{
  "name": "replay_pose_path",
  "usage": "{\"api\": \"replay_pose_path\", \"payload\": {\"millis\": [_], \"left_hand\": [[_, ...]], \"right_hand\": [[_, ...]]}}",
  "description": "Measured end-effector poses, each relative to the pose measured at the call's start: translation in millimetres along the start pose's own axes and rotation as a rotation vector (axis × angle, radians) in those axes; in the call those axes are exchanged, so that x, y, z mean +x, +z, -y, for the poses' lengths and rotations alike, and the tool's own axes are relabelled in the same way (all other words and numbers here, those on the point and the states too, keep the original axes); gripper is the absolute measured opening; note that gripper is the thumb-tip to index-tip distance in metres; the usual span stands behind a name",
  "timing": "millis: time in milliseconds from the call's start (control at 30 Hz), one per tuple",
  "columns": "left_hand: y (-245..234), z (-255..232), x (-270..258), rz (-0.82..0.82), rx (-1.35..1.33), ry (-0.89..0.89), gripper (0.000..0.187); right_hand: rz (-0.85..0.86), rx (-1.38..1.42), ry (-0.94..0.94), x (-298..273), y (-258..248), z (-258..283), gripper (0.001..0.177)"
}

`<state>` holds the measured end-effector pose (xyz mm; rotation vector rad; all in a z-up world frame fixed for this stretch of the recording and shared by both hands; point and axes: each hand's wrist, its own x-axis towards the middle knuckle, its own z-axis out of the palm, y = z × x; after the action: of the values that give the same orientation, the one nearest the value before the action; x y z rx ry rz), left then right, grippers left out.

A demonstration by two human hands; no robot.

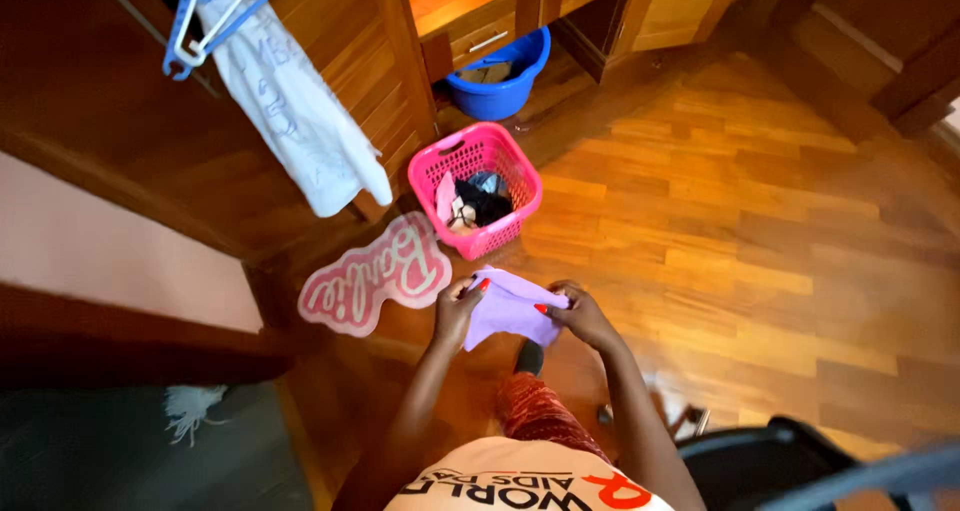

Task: The person unpacks a tote bag on a wooden desk, places a notebook inside, and then opens a drawer to store a ziplock bag and a pink pouch. They wipe the desk surface with a purple cloth, move the desk, and then wash the cloth in a bathroom sink before returning to the bedroom.

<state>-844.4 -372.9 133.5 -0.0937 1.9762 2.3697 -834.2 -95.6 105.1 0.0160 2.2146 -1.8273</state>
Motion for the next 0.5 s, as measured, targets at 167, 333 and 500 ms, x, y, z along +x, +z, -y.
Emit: {"api": "replay_pose_path", "payload": {"millis": [167,333,500], "left_hand": [[23,4,127,-0.002,0.005,0.062,0.017],[47,-16,225,-0.064,0.117,0.121,0.017],[88,-26,300,-0.062,0.086,0.105,0.027]], "right_hand": [[0.155,0.047,0.023,96,-59,45,0.028],[0.103,0.005,0.348,156,-117,117,0.022],[0.004,-0.255,0.191,245,-163,71,0.030]]}}
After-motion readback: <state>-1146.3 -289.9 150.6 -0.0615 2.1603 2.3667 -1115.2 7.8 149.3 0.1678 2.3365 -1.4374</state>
